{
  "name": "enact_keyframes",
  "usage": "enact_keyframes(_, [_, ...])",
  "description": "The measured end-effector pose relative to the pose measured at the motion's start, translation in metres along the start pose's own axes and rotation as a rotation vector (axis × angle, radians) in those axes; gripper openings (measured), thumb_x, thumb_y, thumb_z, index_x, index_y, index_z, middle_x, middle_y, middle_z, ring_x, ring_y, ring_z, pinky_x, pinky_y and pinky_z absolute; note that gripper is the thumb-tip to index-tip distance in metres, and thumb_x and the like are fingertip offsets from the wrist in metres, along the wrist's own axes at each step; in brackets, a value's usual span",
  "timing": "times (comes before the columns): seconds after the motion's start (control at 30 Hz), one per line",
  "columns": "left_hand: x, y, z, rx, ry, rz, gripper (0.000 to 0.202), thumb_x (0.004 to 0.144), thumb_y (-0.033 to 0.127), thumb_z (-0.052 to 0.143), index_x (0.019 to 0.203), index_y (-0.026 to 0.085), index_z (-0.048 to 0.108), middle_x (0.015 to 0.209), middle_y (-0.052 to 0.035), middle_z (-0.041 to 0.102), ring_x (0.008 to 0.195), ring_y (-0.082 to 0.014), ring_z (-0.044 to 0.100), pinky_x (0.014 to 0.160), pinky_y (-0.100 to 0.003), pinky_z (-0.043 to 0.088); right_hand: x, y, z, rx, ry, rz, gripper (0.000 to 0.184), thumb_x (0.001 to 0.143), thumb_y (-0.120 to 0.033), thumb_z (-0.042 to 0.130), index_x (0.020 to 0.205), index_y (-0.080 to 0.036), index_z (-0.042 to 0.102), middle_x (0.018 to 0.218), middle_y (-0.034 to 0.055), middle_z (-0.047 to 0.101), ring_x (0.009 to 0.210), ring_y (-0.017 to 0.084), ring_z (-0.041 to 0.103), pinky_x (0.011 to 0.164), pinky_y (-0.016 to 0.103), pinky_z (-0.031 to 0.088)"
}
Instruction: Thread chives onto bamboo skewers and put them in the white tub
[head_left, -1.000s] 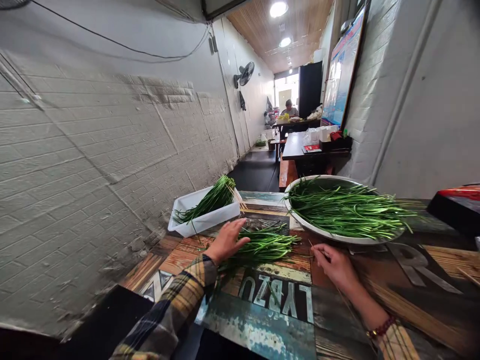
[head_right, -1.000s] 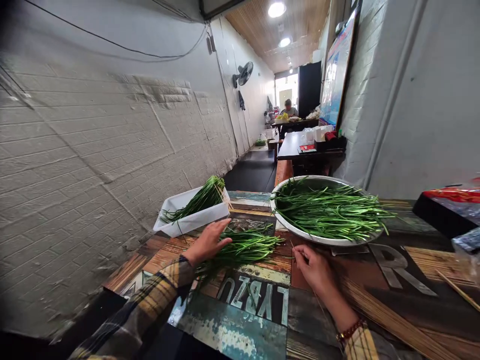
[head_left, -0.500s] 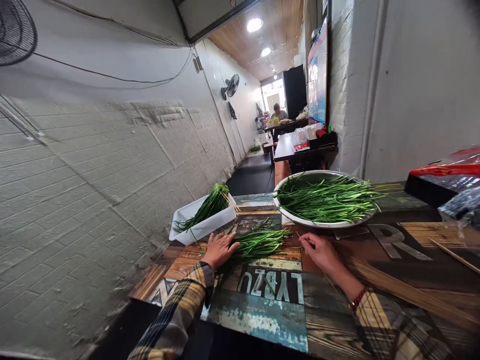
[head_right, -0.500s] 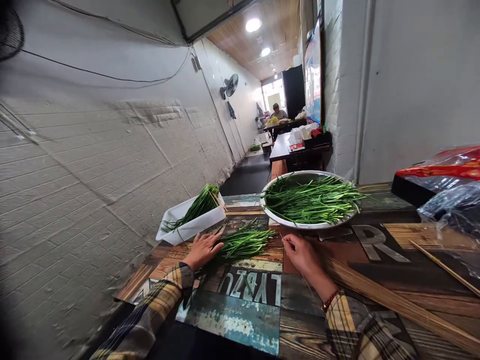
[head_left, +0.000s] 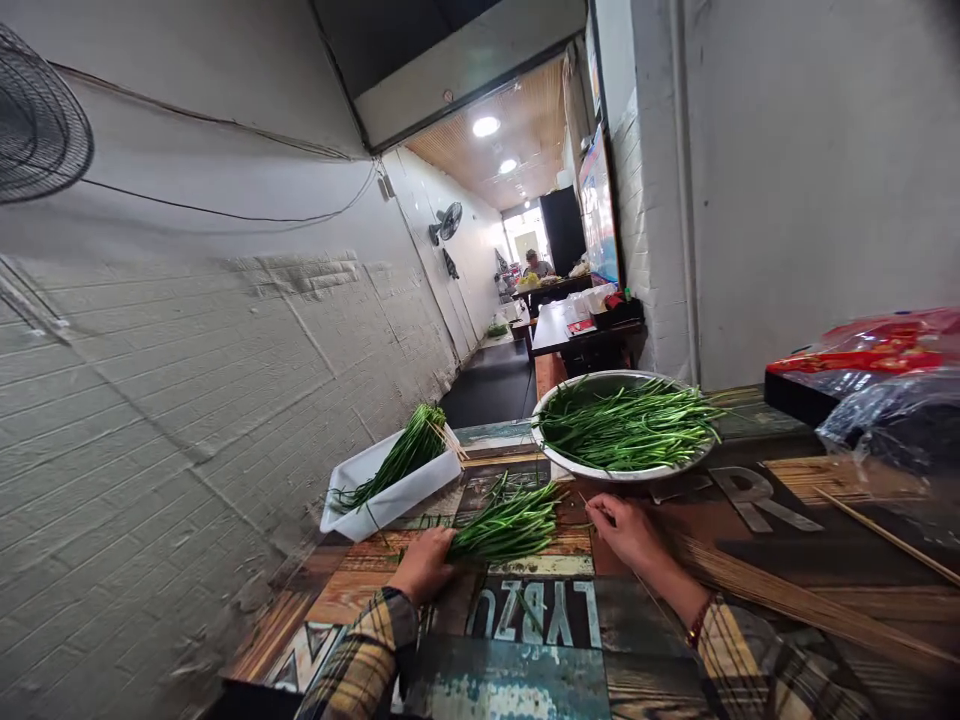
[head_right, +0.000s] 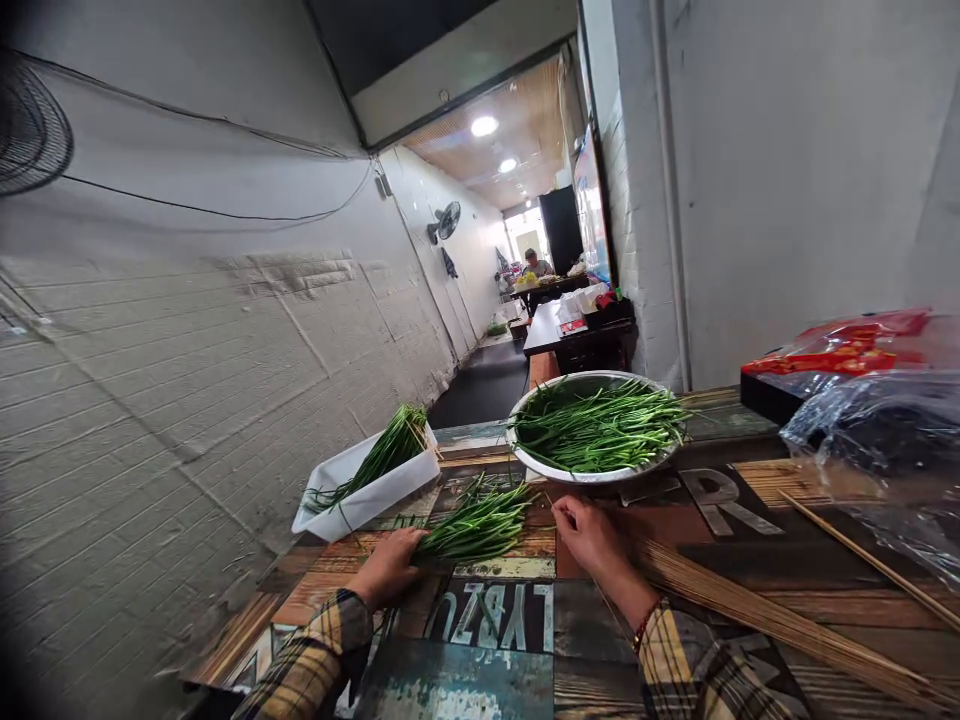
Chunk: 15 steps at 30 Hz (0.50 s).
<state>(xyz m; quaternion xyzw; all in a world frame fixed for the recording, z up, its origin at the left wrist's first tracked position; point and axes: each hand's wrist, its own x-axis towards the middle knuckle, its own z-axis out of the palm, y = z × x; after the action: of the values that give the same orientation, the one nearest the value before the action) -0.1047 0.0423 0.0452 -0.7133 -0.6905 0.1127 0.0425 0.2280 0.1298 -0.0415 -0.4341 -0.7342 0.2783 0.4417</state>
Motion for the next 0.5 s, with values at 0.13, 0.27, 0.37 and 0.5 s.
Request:
enact_keyframes(0.13, [0.011, 0.002, -0.022, 0.057, 0.046, 0.047, 0.022, 0.076, 0.015, 0.055, 0.097, 0.018, 0.063, 0.098, -0.0097, 0.067, 0.096, -0.0233, 0.062, 0.082, -0.031, 0.046, -0.001, -0.005, -0.003, -0.023, 0.028, -0.008, 0.031, 0.086, -0.037, 0.042, 0.08, -0.02, 0.068, 0.074, 0.0053, 0.073, 0.067, 0.02, 0.066, 0.062, 0.027, 0.046])
enact_keyframes(0.27, [0.018, 0.0, -0.041, 0.1, 0.151, 0.041, 0.024, 0.082, 0.016, 0.051, 0.105, 0.014, 0.059, 0.108, -0.0165, 0.059, 0.108, -0.0299, 0.053, 0.092, -0.043, 0.04, -0.004, -0.002, -0.006, -0.045, 0.023, 0.028, 0.032, 0.086, -0.037, 0.044, 0.086, -0.019, 0.069, 0.079, 0.0068, 0.073, 0.069, 0.02, 0.066, 0.063, 0.027, 0.046])
enact_keyframes(0.37, [0.019, -0.008, -0.04, 0.089, 0.159, 0.057, 0.039, 0.08, 0.027, 0.06, 0.117, 0.015, 0.055, 0.116, -0.0171, 0.054, 0.116, -0.0321, 0.047, 0.099, -0.046, 0.033, -0.005, 0.002, -0.007, -0.041, -0.002, 0.06, 0.033, 0.087, -0.039, 0.043, 0.091, -0.018, 0.069, 0.081, 0.0075, 0.073, 0.07, 0.02, 0.066, 0.065, 0.027, 0.046])
enact_keyframes(0.5, [0.004, -0.013, -0.022, 0.073, 0.111, 0.071, 0.074, 0.065, 0.03, 0.075, 0.133, 0.019, 0.047, 0.126, -0.0161, 0.053, 0.119, -0.0328, 0.048, 0.105, -0.05, 0.028, -0.005, 0.001, -0.01, -0.033, -0.018, 0.07, 0.031, 0.086, -0.039, 0.046, 0.088, -0.019, 0.069, 0.075, 0.006, 0.072, 0.066, 0.018, 0.065, 0.062, 0.026, 0.044])
